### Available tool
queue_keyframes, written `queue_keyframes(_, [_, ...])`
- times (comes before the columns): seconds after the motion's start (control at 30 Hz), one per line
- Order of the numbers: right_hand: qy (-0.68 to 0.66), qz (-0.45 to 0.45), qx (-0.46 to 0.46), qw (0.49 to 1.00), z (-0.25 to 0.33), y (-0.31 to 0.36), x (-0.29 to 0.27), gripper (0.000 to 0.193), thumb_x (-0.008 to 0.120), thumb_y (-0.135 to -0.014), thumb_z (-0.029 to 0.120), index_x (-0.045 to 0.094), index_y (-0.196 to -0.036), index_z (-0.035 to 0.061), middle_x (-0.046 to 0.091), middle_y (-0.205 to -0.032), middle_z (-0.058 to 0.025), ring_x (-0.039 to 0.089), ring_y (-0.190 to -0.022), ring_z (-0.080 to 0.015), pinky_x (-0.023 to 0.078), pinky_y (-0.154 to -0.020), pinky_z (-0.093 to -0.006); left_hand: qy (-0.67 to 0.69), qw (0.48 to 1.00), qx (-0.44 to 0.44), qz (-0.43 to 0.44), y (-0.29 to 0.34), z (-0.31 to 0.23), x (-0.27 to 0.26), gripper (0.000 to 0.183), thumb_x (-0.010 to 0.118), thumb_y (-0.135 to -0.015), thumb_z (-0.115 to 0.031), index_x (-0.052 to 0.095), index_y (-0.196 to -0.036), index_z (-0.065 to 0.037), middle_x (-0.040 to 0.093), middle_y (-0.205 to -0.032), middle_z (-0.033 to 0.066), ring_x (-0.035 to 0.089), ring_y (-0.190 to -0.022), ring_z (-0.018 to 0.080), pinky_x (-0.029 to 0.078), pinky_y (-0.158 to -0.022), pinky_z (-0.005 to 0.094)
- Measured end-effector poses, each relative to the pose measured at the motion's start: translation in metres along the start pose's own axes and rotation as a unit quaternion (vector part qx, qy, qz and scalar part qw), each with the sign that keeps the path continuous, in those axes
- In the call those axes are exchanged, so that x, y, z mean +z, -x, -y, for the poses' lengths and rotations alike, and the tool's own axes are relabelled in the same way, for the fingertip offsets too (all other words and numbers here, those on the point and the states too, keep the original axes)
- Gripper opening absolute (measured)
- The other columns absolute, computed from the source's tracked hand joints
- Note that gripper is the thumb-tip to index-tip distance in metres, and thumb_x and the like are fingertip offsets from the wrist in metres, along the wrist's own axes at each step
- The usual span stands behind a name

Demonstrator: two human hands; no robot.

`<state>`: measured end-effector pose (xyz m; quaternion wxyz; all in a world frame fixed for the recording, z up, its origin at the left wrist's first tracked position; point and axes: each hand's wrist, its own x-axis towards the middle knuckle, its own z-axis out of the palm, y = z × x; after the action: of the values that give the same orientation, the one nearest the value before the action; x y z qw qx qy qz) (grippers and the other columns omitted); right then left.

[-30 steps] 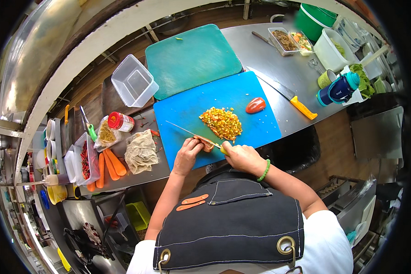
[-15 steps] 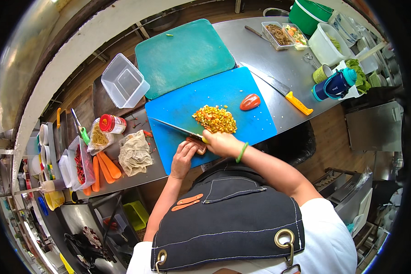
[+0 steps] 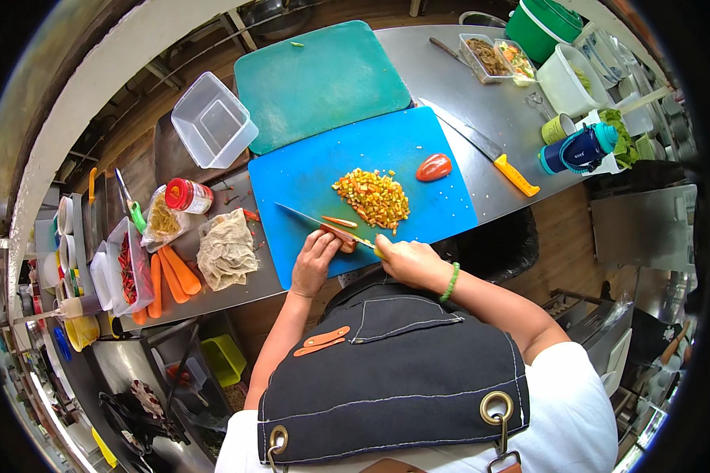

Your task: The person uses a knife to chop yellow bell peppers and tomatoes on a blue cutting board. The person slices the vegetables into small pieces and gathers them on the board.

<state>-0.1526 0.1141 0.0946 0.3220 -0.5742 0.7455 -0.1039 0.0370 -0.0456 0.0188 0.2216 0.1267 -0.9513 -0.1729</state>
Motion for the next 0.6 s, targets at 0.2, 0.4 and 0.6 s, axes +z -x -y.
queue_keyframes(0.2, [-0.049, -0.034, -0.07, 0.996, 0.002, -0.078, 0.017, 0.026, 0.054, -0.096, 0.024, 0.043, -0.11, 0.0043, 0.068, -0.082, -0.0271, 0.067, -0.077, -0.0477, 0.052, -0.067, -0.0571, 0.018, 0.999, 0.006, 0.033, 0.007, 0.0, -0.007, 0.035, 0.065, -0.08, -0.003, 0.064, -0.115, -0.004, 0.061, -0.117, 0.0097, 0.055, -0.118, 0.0302, 0.049, -0.101, 0.0402])
queue_keyframes(0.4, [-0.01, -0.042, -0.063, 0.997, 0.019, -0.051, -0.004, 0.026, 0.057, -0.096, 0.024, 0.043, -0.108, 0.0051, 0.067, -0.075, -0.0263, 0.066, -0.07, -0.047, 0.052, -0.061, -0.0561, 0.015, 1.0, -0.01, 0.01, 0.01, -0.001, -0.001, 0.031, 0.067, -0.085, -0.006, 0.063, -0.115, -0.003, 0.061, -0.117, 0.0114, 0.055, -0.117, 0.0312, 0.048, -0.102, 0.0401])
queue_keyframes(0.6, [0.07, -0.026, -0.036, 0.997, 0.015, 0.006, -0.015, 0.02, 0.054, -0.095, 0.018, 0.047, -0.107, 0.0045, 0.068, -0.07, -0.0209, 0.069, -0.067, -0.0403, 0.054, -0.058, -0.0528, 0.017, 1.0, -0.021, 0.014, 0.009, 0.001, 0.003, 0.025, 0.068, -0.086, -0.007, 0.063, -0.109, -0.001, 0.061, -0.113, 0.013, 0.057, -0.114, 0.032, 0.049, -0.099, 0.0405])
